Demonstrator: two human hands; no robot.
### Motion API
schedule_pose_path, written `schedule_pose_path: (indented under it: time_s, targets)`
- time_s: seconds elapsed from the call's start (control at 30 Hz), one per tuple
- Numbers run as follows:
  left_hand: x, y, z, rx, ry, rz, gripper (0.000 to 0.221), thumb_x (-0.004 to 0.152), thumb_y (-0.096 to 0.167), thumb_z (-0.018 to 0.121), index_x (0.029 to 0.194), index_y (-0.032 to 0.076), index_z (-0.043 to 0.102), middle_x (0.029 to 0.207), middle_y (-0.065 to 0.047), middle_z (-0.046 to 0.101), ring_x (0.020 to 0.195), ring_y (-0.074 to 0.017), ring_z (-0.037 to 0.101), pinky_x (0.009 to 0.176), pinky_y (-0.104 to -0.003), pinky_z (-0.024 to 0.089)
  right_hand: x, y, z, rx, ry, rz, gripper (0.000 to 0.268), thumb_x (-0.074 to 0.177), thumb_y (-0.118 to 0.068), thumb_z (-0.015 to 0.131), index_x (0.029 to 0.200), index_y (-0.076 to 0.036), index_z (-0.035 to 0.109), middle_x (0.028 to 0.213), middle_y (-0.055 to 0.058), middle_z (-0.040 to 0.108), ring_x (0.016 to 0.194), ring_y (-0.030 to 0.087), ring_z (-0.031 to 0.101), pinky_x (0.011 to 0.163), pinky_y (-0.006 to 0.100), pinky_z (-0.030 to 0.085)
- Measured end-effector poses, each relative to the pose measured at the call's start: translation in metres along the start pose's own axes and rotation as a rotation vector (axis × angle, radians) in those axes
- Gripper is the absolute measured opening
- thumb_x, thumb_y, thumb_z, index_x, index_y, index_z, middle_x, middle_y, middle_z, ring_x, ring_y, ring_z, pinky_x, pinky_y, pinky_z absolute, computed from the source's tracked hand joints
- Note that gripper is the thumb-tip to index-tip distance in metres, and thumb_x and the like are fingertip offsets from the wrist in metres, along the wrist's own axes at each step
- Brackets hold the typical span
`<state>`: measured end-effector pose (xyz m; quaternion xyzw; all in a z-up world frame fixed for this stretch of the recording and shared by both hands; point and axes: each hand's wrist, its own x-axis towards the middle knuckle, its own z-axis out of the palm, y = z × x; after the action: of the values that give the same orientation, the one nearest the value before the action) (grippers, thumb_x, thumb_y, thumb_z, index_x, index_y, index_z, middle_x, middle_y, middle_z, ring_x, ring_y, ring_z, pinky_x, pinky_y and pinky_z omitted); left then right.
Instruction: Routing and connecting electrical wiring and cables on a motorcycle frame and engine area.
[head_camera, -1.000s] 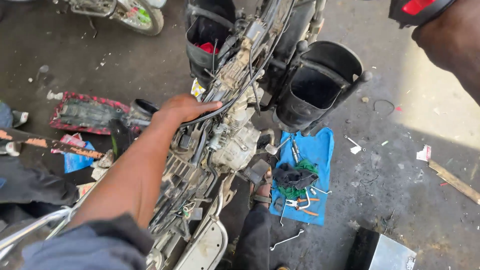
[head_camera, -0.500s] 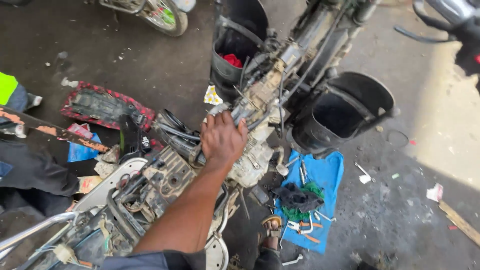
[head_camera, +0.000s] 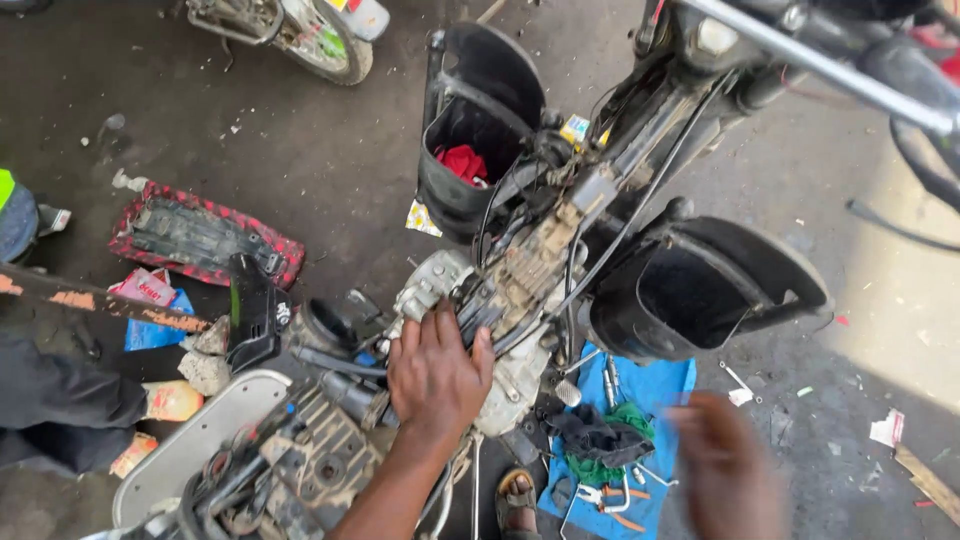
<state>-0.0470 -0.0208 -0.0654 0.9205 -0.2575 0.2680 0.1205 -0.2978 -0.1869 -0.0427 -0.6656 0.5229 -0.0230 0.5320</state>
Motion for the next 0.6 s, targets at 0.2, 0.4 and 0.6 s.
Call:
schedule_pose_path:
  time_s: [0.2, 0.4, 0.6]
  targets:
    - [0.001, -0.001, 0.003, 0.001, -0.105, -0.014, 0.056, 0.094, 0.046, 0.054, 0.124, 0.000, 0.065, 0.094, -0.015, 0.066, 0.084, -0.0314, 0.062, 0.070, -0.044, 0.048, 0.123, -0.065, 0.101, 0.121, -0.229, -0.075, 0.036, 0.098, -0.021, 0.060, 0.117, 0.009, 0.069, 0.103, 0.031, 0.073, 0.105, 0.041, 0.070, 0.092, 0.052, 0.056]
    - [0.000, -0.002, 0.015, 0.027, -0.022, 0.016, 0.057, 0.094, 0.048, 0.054, 0.121, 0.000, 0.067, 0.089, -0.013, 0.063, 0.079, -0.0307, 0.061, 0.067, -0.045, 0.049, 0.211, -0.032, 0.144, 0.118, -0.422, -0.093, 0.029, 0.097, -0.023, 0.068, 0.100, 0.004, 0.076, 0.071, 0.022, 0.073, 0.061, 0.026, 0.073, 0.057, 0.033, 0.057]
    - [-0.007, -0.002, 0.022, 0.081, 0.051, 0.027, 0.057, 0.093, 0.050, 0.050, 0.117, 0.002, 0.068, 0.083, -0.009, 0.057, 0.074, -0.0288, 0.058, 0.065, -0.044, 0.047, 0.214, -0.037, 0.152, -0.105, -0.438, -0.168, 0.033, 0.102, -0.022, 0.062, 0.084, 0.003, 0.075, 0.058, 0.017, 0.069, 0.047, 0.022, 0.068, 0.043, 0.028, 0.053]
